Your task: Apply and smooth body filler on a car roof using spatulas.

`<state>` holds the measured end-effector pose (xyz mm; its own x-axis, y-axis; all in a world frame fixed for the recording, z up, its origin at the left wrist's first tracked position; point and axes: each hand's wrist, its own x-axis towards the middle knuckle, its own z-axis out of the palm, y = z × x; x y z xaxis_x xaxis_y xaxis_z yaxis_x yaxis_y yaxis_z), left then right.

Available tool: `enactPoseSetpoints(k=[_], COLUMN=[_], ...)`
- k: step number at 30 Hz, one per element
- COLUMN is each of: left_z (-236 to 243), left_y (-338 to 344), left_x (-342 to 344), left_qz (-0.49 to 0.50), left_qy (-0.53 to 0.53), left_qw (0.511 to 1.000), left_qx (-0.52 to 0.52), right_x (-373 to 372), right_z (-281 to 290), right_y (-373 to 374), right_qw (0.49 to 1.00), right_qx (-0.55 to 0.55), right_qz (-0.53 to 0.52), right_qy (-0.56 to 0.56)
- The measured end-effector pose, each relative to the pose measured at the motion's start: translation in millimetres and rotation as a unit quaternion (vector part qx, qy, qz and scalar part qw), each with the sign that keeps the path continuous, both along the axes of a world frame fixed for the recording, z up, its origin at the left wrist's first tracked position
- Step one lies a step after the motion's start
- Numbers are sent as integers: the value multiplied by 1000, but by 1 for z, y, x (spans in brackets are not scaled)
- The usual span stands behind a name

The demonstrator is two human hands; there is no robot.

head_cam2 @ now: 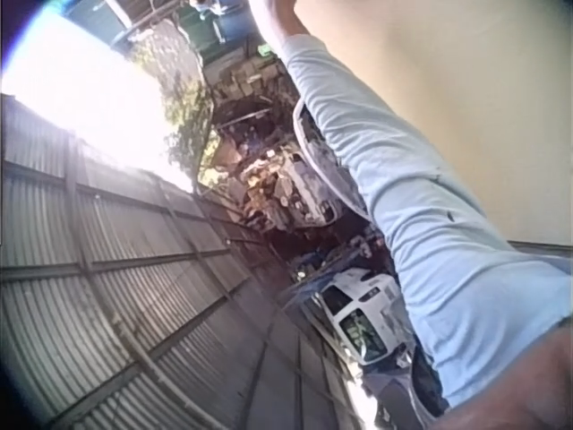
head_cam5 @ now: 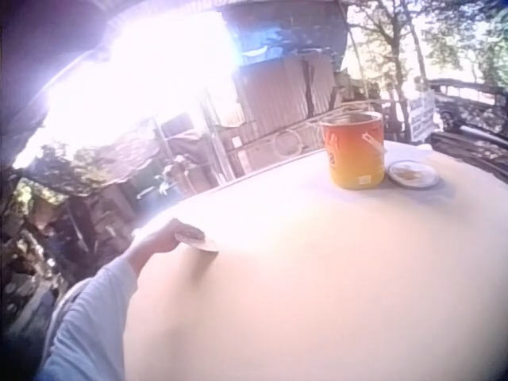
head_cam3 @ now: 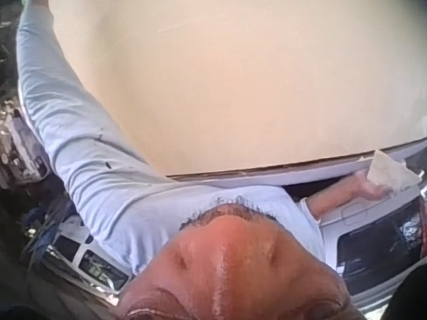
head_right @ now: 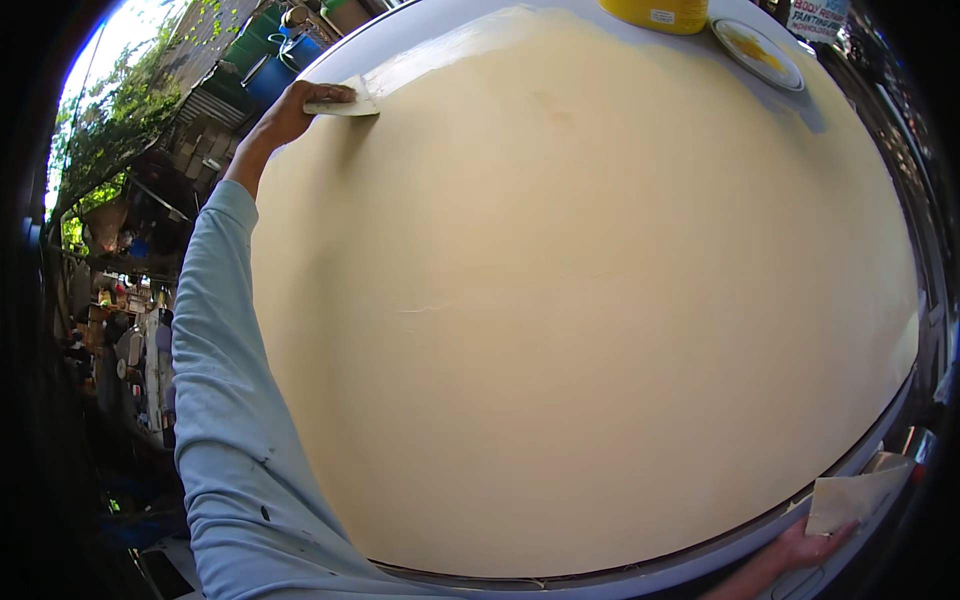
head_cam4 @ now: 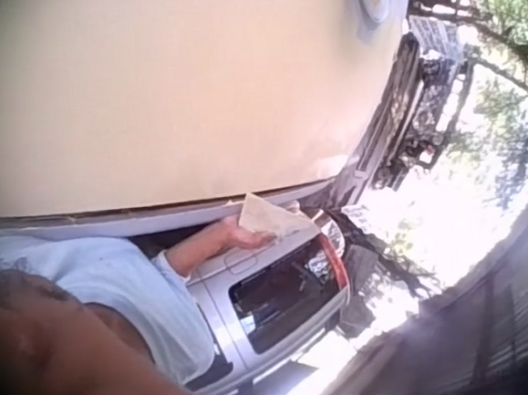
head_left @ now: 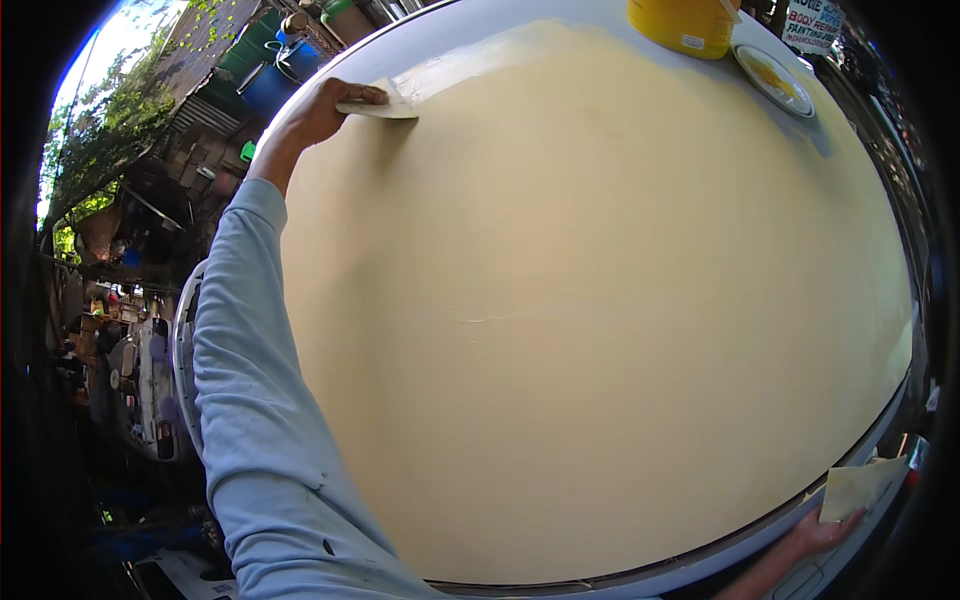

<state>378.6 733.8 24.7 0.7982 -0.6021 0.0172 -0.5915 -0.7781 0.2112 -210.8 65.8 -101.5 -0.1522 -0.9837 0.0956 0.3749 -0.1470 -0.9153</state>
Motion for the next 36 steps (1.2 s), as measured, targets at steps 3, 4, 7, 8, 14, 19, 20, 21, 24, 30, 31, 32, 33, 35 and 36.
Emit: enactPoseSetpoints(k=[3, 4, 7, 8, 14, 19, 20, 21, 24, 30, 31, 32, 33, 35, 36], left_z=[15, 22, 32, 30, -11, -20, -18, -15, -6, 5, 5, 5, 5, 6, 5], left_y=[20, 18, -22, -48, -217, -247, -240, -232, -200, -134, -122, -109, -97, -74, -64], left_x=[-12, -12, 7, 20, 93, 116, 117, 116, 108, 70, 61, 51, 43, 29, 24], left_qz=[12, 19, 2, -3, -97, -122, -125, -127, -128, -112, -111, -135, -129, -90, -96], left_qy=[24, 27, -55, -83, -100, -56, -52, -48, -43, -39, -37, -51, -60, -16, -17], left_qw=[1000, 999, 998, 996, 979, 988, 989, 990, 991, 992, 992, 989, 989, 996, 995], left_qx=[1, 5, -26, -20, -146, -79, -62, -44, 4, 45, 44, 24, 32, 7, -1], right_x=[-4, -5, -4, -2, 11, -9, -18, -30, -65, -63, -53, -41, -31, -15, -10], right_z=[-4, -4, -2, 0, 12, -3, -12, -20, -47, -45, -35, -27, -19, -7, -2], right_y=[-5, -4, 1, 3, 19, 5, -4, -14, -46, -45, -37, -29, -21, -7, -4], right_qw=[1000, 999, 999, 999, 998, 996, 996, 995, 982, 982, 992, 995, 999, 998, 999], right_qx=[7, 13, 29, 30, 44, 35, 33, -16, -91, -94, -54, -29, -8, 1, 5], right_qz=[8, 34, 24, 5, -36, -73, -73, -73, 3, 15, 4, -7, -17, -5, -4], right_qy=[-4, -20, -22, -18, -3, 43, 42, 71, 165, 163, 118, 90, 34, 57, 52])
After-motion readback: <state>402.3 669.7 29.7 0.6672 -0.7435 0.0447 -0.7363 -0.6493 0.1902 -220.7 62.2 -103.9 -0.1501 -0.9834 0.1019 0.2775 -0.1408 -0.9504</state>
